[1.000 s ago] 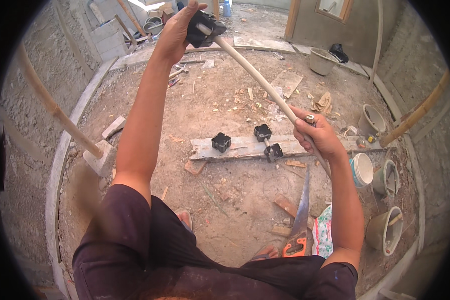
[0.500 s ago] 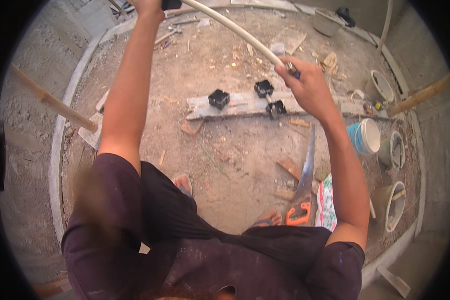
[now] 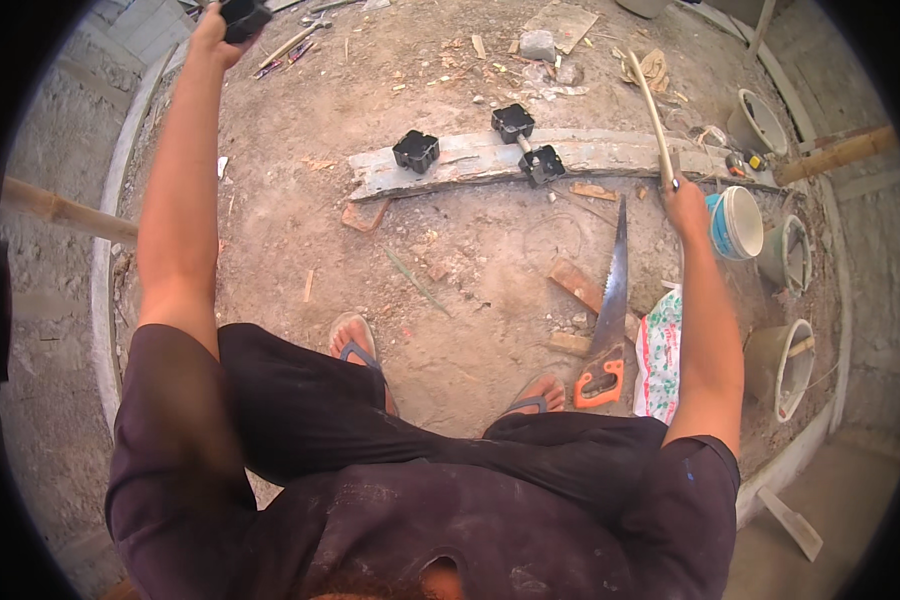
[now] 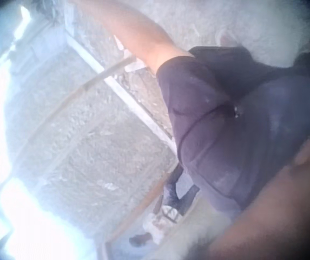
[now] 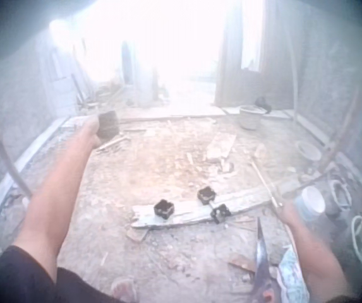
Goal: The person uses a lighter to heat the sides of a black electrical box and then inserts a white plastic conduit pipe into the softened openings.
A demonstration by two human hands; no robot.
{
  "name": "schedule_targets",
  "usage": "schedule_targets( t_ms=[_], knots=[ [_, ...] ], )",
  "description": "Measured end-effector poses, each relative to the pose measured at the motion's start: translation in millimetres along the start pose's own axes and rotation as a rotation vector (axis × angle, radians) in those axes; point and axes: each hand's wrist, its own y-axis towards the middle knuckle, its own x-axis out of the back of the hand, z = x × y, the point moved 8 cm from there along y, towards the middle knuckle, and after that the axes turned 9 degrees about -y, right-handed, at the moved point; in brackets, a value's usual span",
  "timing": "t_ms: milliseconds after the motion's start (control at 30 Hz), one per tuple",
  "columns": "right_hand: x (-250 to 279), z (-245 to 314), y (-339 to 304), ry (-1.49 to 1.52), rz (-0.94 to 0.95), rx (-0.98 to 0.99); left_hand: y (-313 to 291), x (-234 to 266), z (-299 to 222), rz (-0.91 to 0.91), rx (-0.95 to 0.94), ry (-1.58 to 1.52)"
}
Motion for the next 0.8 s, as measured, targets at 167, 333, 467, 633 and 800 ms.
schedule_targets(
  t_ms=[167, 333, 467, 633, 800],
  knots=[
    [-9.9, 11.8, 0.6, 0.017, 0.017, -0.036, -40.7, -30.3, 74.0, -0.002, 0.097, 0.425],
    [5.8, 86.0, 14.4, 0.060, 0.042, 0.060, -71.3, 23.8, 170.3, -0.169, 0.384, 0.636],
    [4.2, 111.5, 10.4, 0.053, 0.101, 0.153, -111.2, 87.2, 245.1, -0.330, 0.564, 0.590],
    [-18.6, 112.4, 10.3, 0.057, 0.143, 0.204, -140.5, 102.9, 263.0, -0.354, 0.555, 0.762],
    [-44.9, 80.4, 14.4, 0.026, 0.185, 0.162, -152.8, 76.7, 269.4, -0.211, 0.663, 0.834]
  ],
)
